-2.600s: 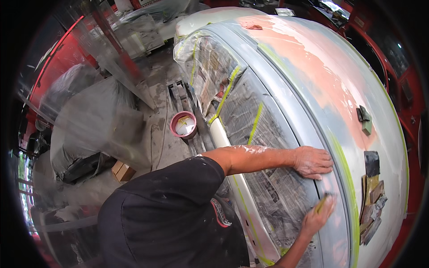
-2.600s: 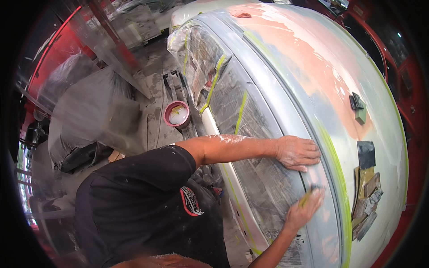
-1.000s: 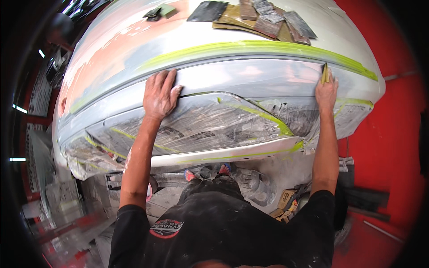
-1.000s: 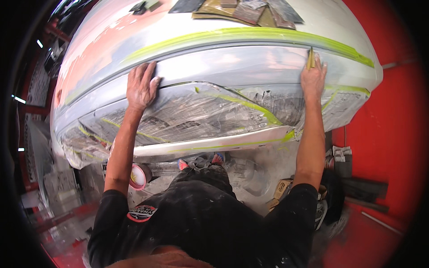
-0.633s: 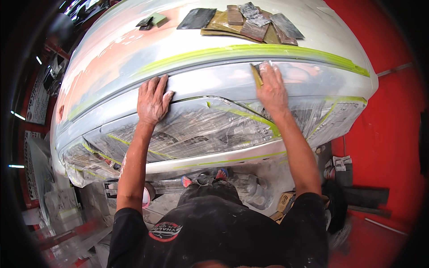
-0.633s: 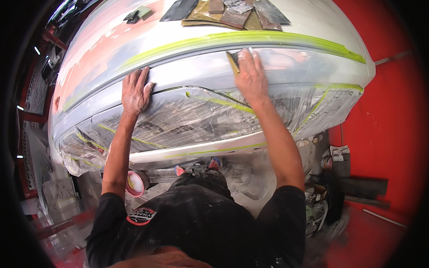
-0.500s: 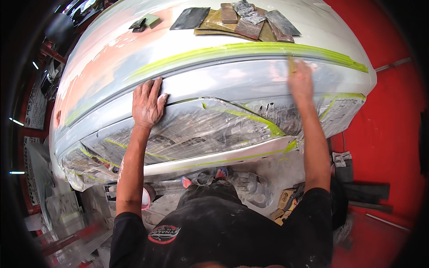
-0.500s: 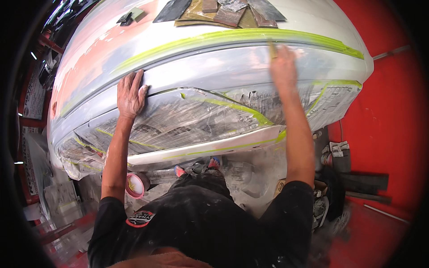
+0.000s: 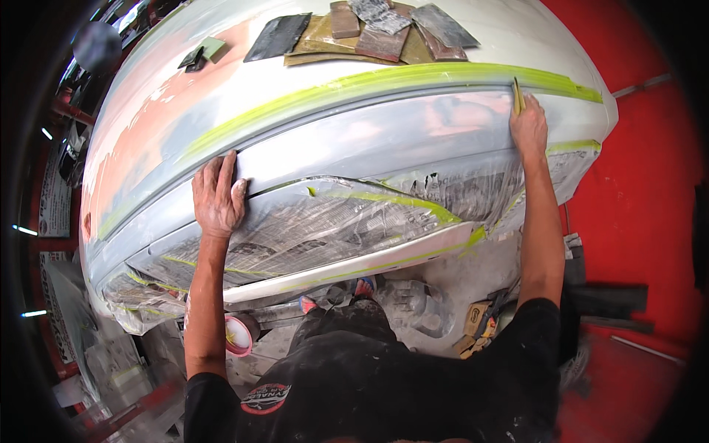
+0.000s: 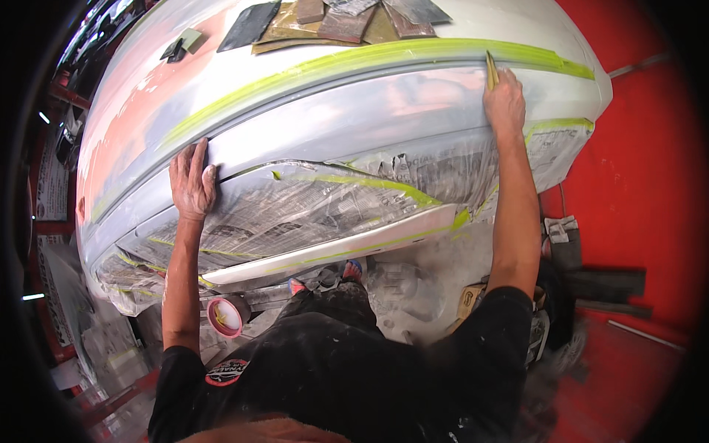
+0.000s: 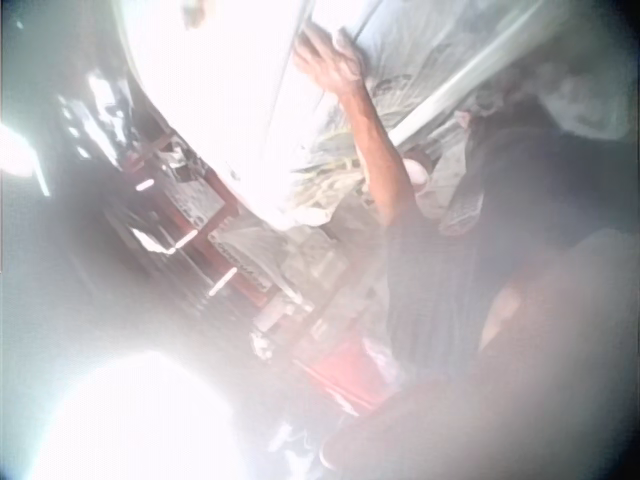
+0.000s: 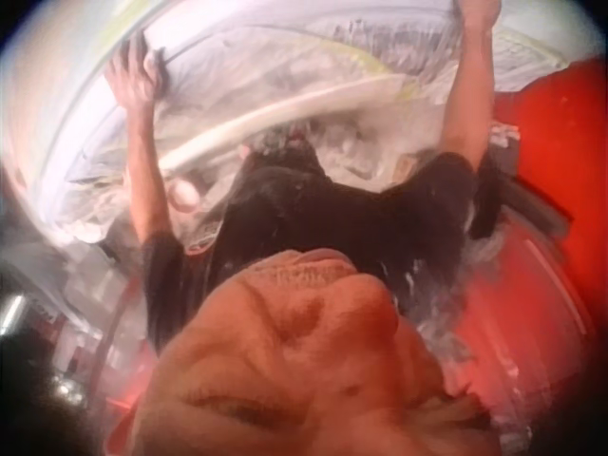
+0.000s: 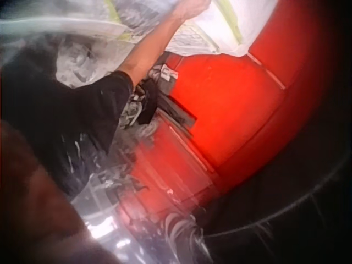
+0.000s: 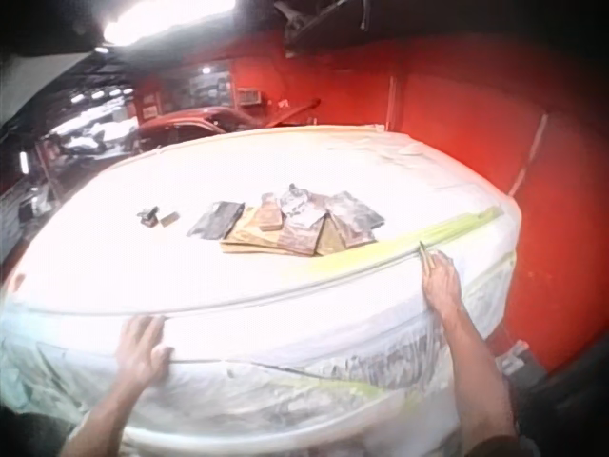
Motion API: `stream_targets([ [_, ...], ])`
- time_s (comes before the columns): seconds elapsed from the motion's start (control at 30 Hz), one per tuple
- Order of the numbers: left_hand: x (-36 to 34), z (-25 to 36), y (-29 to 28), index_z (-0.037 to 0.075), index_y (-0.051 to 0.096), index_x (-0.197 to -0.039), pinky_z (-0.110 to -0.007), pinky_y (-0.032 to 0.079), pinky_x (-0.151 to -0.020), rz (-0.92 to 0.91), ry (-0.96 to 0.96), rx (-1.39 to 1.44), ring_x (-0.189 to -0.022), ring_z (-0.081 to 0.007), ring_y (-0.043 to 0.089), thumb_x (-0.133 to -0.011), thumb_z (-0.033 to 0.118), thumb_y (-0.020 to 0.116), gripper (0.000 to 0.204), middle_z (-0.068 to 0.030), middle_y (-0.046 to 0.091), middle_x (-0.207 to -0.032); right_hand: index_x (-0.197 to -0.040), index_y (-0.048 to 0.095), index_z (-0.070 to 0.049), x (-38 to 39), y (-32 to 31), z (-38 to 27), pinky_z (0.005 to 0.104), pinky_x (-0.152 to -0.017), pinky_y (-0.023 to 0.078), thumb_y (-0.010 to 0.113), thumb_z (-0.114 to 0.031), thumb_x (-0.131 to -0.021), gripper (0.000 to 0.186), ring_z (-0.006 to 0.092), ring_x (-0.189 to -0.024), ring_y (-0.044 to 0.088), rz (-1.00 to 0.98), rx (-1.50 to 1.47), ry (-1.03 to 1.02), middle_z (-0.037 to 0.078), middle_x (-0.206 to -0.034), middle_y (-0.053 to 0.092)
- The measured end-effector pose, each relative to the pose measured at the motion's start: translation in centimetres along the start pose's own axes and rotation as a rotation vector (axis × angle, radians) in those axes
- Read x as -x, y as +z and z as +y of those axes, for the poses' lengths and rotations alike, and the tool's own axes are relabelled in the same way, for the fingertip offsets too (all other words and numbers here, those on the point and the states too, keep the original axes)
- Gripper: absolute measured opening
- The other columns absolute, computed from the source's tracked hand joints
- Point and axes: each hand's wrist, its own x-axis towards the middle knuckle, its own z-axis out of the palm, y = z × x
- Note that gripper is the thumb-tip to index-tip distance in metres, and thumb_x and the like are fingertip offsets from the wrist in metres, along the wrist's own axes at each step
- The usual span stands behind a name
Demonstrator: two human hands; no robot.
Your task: The person sands a car panel using a sanding block and sandpaper. They repeatedly rub the surface and periodically touch it with their hand to check smoothness. The panel is masked with tape and covered with newspaper.
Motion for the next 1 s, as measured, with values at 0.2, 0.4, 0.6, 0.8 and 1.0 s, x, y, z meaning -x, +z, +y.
stream_targets([
  [0.2, 0.4, -0.2, -0.2, 0.008, 0.061, -0.139, -0.047, 0.042, -0.103, -0.010, -0.014, -0.027, -0.114, -0.0359, 0.056, -0.100, 0.036, 0.053, 0.048, -0.0172, 0.061, -0.124, -0.140, 0.056, 0.001, 4.1, 3.2, -4.2, 0.0574, -0.120, 0.028, 0.055, -0.019, -0.097, 0.048, 0.0413, -0.143, 0.041, 0.096, 0.002, -0.090, 0.026, -0.148, 0.050],
  [0.4, 0.7, -0.5, 0.4, 0.008, 0.060, -0.140, -0.047, 0.041, -0.104, -0.013, -0.019, -0.025, -0.116, -0.0355, 0.056, -0.101, 0.036, 0.052, 0.049, -0.0173, 0.062, -0.125, -0.151, 0.047, -0.010, 8.5, 3.4, -7.4, 0.0609, -0.120, 0.025, 0.050, -0.023, -0.101, 0.052, 0.0424, -0.148, 0.033, 0.067, -0.257, -0.217, 0.020, -0.159, 0.039],
  [0.6, -0.2, -0.3, 0.8, 0.008, 0.060, -0.141, -0.048, 0.041, -0.105, -0.032, -0.013, -0.010, -0.117, -0.0365, 0.055, -0.102, 0.038, 0.050, 0.049, -0.0181, 0.061, -0.126, -0.149, 0.051, -0.012, 3.2, 5.4, 3.2, 0.0590, -0.119, 0.028, 0.044, -0.028, -0.106, 0.046, 0.0431, -0.144, 0.039, 0.182, -0.097, 0.119, 0.021, -0.156, 0.044],
  [0.8, 0.4, -0.3, 0.4, 0.008, 0.059, -0.141, -0.048, 0.040, -0.105, -0.028, -0.026, -0.009, -0.117, -0.0372, 0.055, -0.104, 0.039, 0.048, 0.050, -0.0186, 0.060, -0.126, -0.155, 0.043, -0.017, 9.6, 4.9, -10.0, 0.0594, -0.119, 0.029, 0.045, -0.030, -0.107, 0.050, 0.0442, -0.144, 0.039, 0.151, -0.187, 0.121, 0.024, -0.156, 0.043],
  [1.0, -0.3, -0.1, 0.7, 0.008, 0.060, -0.141, -0.049, 0.041, -0.104, -0.025, 0.002, -0.021, -0.116, -0.0373, 0.055, -0.104, 0.039, 0.047, 0.050, -0.0197, 0.061, -0.123, -0.155, 0.042, -0.011, 1.7, 2.7, 4.8, 0.0536, -0.115, 0.038, 0.046, -0.031, -0.106, 0.053, 0.0458, -0.142, 0.040, 0.093, -0.127, 0.291, 0.027, -0.151, 0.047],
])
